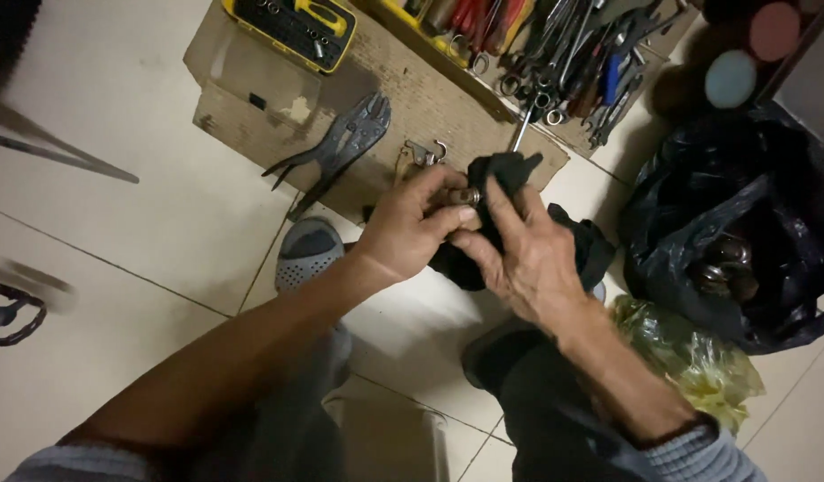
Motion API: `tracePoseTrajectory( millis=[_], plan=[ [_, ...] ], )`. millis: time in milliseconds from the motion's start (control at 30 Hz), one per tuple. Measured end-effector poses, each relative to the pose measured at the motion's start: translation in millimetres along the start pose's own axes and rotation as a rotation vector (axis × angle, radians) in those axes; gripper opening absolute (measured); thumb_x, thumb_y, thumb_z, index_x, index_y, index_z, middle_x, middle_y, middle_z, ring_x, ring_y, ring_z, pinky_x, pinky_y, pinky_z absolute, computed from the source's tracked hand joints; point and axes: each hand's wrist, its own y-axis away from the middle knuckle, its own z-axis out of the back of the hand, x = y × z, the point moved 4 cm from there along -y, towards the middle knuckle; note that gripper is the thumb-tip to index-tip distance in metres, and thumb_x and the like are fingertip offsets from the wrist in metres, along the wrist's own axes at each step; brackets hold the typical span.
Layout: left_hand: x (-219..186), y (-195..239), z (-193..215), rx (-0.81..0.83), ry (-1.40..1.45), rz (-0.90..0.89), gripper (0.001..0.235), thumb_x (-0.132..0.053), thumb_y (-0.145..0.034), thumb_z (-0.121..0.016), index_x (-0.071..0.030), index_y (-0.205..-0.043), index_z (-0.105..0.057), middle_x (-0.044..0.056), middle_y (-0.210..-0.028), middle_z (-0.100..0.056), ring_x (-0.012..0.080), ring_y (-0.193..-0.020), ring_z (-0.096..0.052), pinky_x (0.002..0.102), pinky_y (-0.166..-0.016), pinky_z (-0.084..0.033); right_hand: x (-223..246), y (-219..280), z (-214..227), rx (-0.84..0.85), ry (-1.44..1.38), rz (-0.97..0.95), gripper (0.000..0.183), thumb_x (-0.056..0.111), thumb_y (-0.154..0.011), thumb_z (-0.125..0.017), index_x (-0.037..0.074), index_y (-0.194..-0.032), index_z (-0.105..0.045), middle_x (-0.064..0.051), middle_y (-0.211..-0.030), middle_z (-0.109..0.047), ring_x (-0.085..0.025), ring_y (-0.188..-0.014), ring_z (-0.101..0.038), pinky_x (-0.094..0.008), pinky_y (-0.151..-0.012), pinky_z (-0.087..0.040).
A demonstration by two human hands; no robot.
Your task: The person uses a screwdriver to scrape a metal bicycle part, then scrubs it with a wire brush. They wipe the part with a black cloth and continue cleaning it thoroughly.
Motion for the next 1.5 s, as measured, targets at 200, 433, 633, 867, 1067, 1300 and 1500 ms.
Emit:
tracePoseTrajectory(
  millis=[200,433,633,867,1067,1300,1500],
  plan=[
    [20.7,8.5,-17.4,-0.03,0.269,0.104,0.028,-0.012,-0.09,-0.075,-0.005,-0.115,-0.067,0.012,-0.093,-0.072,0.0141,-0.077,-0.065,0.034,-0.053,-0.059,8.8,15.7,2.7,-0.087,-0.011,0.027,0.044,0.036,-0.101,-0.061,0.012,-0.137,-0.065,-0.009,-0.086,-0.052,-0.041,-0.062,-0.064,-0.048,-0.052,-0.054],
    [-27.6,13.0,5.1,0.083,0.115,-0.035,0.034,-0.014,-0.093,-0.074,-0.006,-0.123,-0.063,0.015,-0.1,-0.072,0.022,-0.07,-0.075,0.036,-0.061,-0.065,10.6,5.7,58.2,-0.139,-0.25,0.046,0.023,0.014,-0.094,-0.072,0.007,-0.115,-0.075,-0.011,-0.079,-0.065,-0.035,-0.07,-0.07,-0.041,-0.06,-0.054],
    [-127.0,31.9,8.9,0.229,0.14,-0.239,0.053,-0.018,-0.096,-0.071,-0.012,-0.143,-0.047,0.017,-0.135,-0.063,0.0239,-0.093,-0.074,0.034,-0.065,-0.064,54.9,2.3,143.9,-0.01,-0.89,-0.231,0.035,0.007,-0.095,-0.062,0.002,-0.13,-0.067,-0.011,-0.092,-0.072,-0.017,-0.086,-0.066,-0.041,-0.088,-0.057],
    [-212.6,81.3,11.4,0.185,0.234,-0.408,0.046,-0.001,-0.092,-0.073,-0.004,-0.134,-0.055,0.012,-0.115,-0.066,0.0209,-0.089,-0.074,0.039,-0.074,-0.07,108.7,10.5,215.8,-0.008,-0.898,-0.205,0.043,-0.003,-0.087,-0.065,-0.006,-0.129,-0.062,-0.02,-0.084,-0.071,-0.025,-0.077,-0.072,-0.035,-0.067,-0.057],
    [-275.7,146.4,23.5,0.108,-0.052,-0.365,0.05,-0.012,-0.086,-0.075,-0.011,-0.133,-0.057,0.013,-0.12,-0.069,0.0206,-0.077,-0.078,0.03,-0.058,-0.066,116.3,4.6,220.8,0.382,-0.096,0.038,0.032,0.01,-0.084,-0.072,0.009,-0.116,-0.072,-0.016,-0.099,-0.076,-0.032,-0.092,-0.075,-0.045,-0.078,-0.057],
    [-308.7,213.7,33.7,-0.08,0.301,-0.088,0.008,0.005,-0.092,-0.063,0.0,-0.091,-0.07,0.013,-0.081,-0.077,0.0151,-0.063,-0.075,0.014,-0.038,-0.045,-5.8,59.1,85.1,1.091,-0.61,0.538,0.039,0.01,-0.084,-0.069,0.016,-0.123,-0.067,-0.007,-0.12,-0.073,-0.022,-0.105,-0.073,-0.04,-0.099,-0.054],
    [-306.3,218.8,18.0,-0.1,0.483,-0.104,0.011,0.003,-0.078,-0.069,0.004,-0.088,-0.074,0.015,-0.083,-0.079,0.0199,-0.069,-0.077,0.019,-0.041,-0.043,28.7,95.2,-16.9,0.961,-0.446,-0.831,0.037,0.012,-0.101,-0.057,0.014,-0.137,-0.061,-0.012,-0.127,-0.066,-0.028,-0.102,-0.067,-0.036,-0.083,-0.059]
  ],
)
